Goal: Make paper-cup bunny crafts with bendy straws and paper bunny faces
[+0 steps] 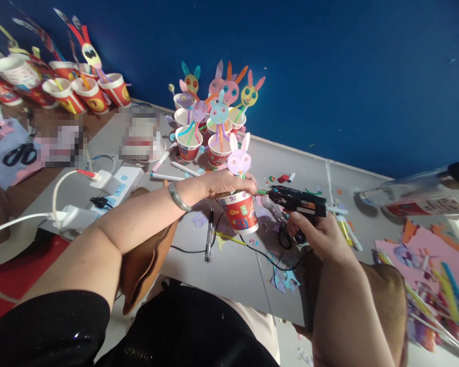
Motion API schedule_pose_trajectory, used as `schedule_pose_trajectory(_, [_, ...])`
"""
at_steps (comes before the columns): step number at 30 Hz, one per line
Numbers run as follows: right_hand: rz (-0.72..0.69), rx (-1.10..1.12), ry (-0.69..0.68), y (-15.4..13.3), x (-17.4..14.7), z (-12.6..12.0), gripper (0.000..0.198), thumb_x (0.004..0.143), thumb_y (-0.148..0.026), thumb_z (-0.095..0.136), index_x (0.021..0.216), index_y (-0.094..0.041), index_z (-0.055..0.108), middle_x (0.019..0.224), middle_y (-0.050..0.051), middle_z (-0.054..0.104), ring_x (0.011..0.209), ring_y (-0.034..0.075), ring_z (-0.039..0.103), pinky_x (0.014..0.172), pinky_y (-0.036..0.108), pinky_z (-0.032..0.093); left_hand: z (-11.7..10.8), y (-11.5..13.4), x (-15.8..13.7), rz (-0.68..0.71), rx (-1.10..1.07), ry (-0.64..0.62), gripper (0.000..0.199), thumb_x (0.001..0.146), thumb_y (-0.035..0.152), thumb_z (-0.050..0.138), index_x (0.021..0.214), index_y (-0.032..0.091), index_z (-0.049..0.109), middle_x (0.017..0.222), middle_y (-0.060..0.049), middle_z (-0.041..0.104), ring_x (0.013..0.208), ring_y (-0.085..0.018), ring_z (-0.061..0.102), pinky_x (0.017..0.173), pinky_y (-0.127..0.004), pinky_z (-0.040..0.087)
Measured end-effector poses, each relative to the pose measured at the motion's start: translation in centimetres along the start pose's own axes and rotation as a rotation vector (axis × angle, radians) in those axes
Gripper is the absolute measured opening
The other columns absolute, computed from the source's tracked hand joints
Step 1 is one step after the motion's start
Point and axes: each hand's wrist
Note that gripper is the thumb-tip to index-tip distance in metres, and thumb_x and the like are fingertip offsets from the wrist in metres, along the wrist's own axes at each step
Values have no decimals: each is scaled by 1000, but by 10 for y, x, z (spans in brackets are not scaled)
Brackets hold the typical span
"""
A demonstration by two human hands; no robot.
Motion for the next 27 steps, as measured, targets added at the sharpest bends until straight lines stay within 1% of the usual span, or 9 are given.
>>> schedule_pose_trajectory(3, [60,35,-15,-5,0,0,59,94,-70,52,60,-22,57,55,5,61,55,19,57,57,33,44,-1,-1,1,18,6,8,10,66,20,70,70,17,61,67,0,61,60,-11,55,62,-27,42])
schedule_pose_trajectory(6, [93,111,-19,-6,0,2,58,91,-72,55,63,-22,57,55,4,60,53,18,56,55,33,44,-2,-2,2,13,15,14,10,66,21,70,72,17,62,68,0,61,60,-12,55,64,-28,43])
schedule_pose_trajectory(9, [106,192,0,-6,-1,5,55,88,-74,57,67,-23,58,55,1,57,52,17,54,52,32,44,-1,-2,1,10,29,12,9,66,21,68,71,18,62,66,0,61,60,-12,56,64,-29,44])
schedule_pose_trajectory(14, [91,250,30,-5,-1,10,51,89,-69,59,68,-23,59,55,0,56,52,17,54,52,32,46,0,-1,-1,8,37,-23,9,69,21,68,69,17,60,67,0,62,60,-12,58,64,-28,45])
schedule_pose_trajectory(18, [118,375,81,-5,0,16,46,86,-68,65,81,-23,63,54,-3,52,49,16,52,47,31,44,2,1,-2,2,28,-5,9,70,20,68,71,17,60,66,1,61,58,-11,58,64,-28,46])
schedule_pose_trajectory(23, [156,466,125,-8,1,20,45,83,-69,67,85,-23,63,53,-4,50,46,14,51,44,30,44,2,1,-1,23,28,28,10,70,22,70,71,17,61,66,0,62,59,-12,58,62,-27,46])
schedule_pose_trajectory(27, [161,496,122,-8,1,21,44,84,-68,66,86,-24,64,54,-3,48,47,15,51,45,31,44,1,0,0,2,11,63,12,69,24,71,72,18,61,67,-1,64,60,-13,59,64,-28,47])
Point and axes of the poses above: each hand's wrist, its own x-axis towards the middle knuckle, its own z-axis out of the palm, y = z × x
